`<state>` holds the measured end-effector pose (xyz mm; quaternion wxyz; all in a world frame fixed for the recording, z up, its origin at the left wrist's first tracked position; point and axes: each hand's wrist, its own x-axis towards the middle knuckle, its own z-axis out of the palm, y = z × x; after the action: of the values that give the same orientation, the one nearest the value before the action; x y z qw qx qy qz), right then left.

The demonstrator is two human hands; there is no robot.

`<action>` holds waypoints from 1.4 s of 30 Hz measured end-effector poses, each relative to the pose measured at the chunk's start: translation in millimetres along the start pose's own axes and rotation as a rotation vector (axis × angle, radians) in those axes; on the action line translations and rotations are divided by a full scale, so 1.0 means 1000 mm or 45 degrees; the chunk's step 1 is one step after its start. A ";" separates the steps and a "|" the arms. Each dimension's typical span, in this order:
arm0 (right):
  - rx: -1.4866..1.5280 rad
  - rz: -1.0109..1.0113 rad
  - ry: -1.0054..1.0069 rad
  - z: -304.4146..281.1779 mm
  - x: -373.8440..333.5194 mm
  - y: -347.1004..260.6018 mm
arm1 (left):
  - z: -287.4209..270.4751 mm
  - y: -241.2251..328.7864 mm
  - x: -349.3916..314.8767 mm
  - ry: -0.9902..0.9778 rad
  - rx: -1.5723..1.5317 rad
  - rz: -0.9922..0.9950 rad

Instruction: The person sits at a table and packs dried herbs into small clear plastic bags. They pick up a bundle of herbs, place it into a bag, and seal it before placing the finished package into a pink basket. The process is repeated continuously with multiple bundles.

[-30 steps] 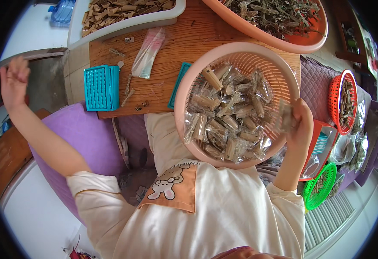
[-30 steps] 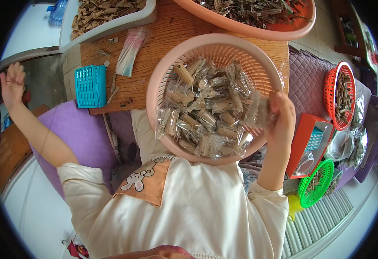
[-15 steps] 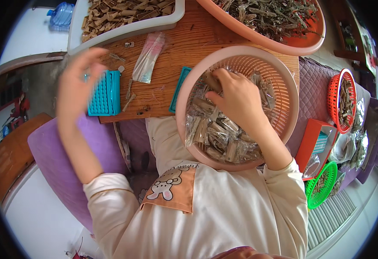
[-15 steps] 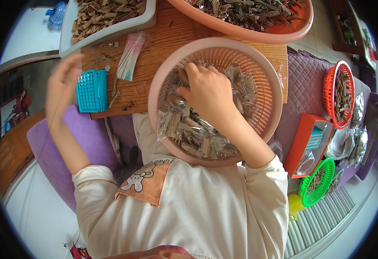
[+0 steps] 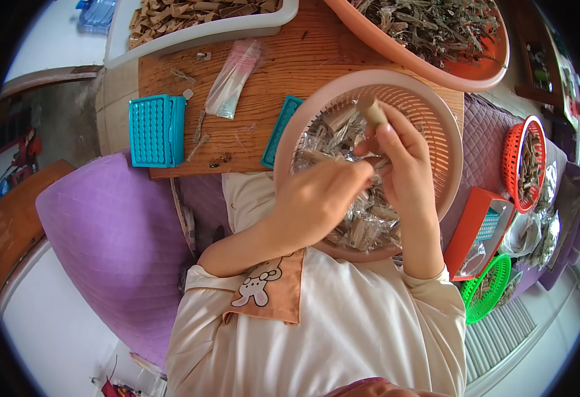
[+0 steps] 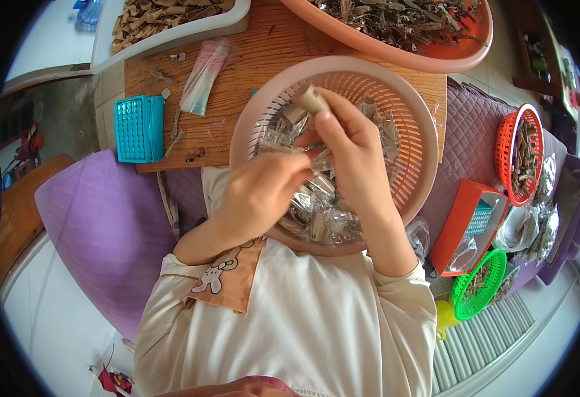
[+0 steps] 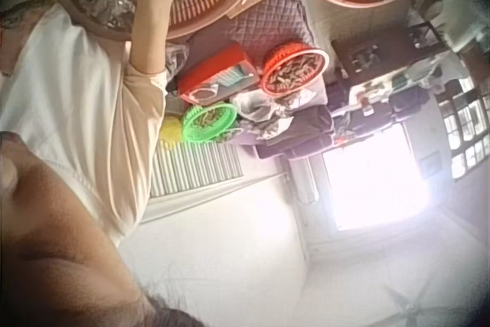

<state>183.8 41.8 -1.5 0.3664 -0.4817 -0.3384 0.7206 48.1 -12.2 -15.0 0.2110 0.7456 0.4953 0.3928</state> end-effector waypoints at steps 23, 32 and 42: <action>-0.428 -0.184 -0.065 -0.002 -0.011 0.010 | -0.048 -0.198 0.024 0.206 0.558 -0.833; -0.463 -0.175 -0.078 -0.003 -0.009 0.010 | -0.042 -0.191 0.026 0.238 0.682 -0.865; -0.528 -0.235 -0.095 -0.003 -0.006 0.013 | -0.031 -0.175 0.030 0.356 0.880 -0.648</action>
<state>185.5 30.0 -10.8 0.3113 -0.4866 -0.5352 0.6163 -70.8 85.9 -107.7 -0.0295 0.5665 0.7888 0.2366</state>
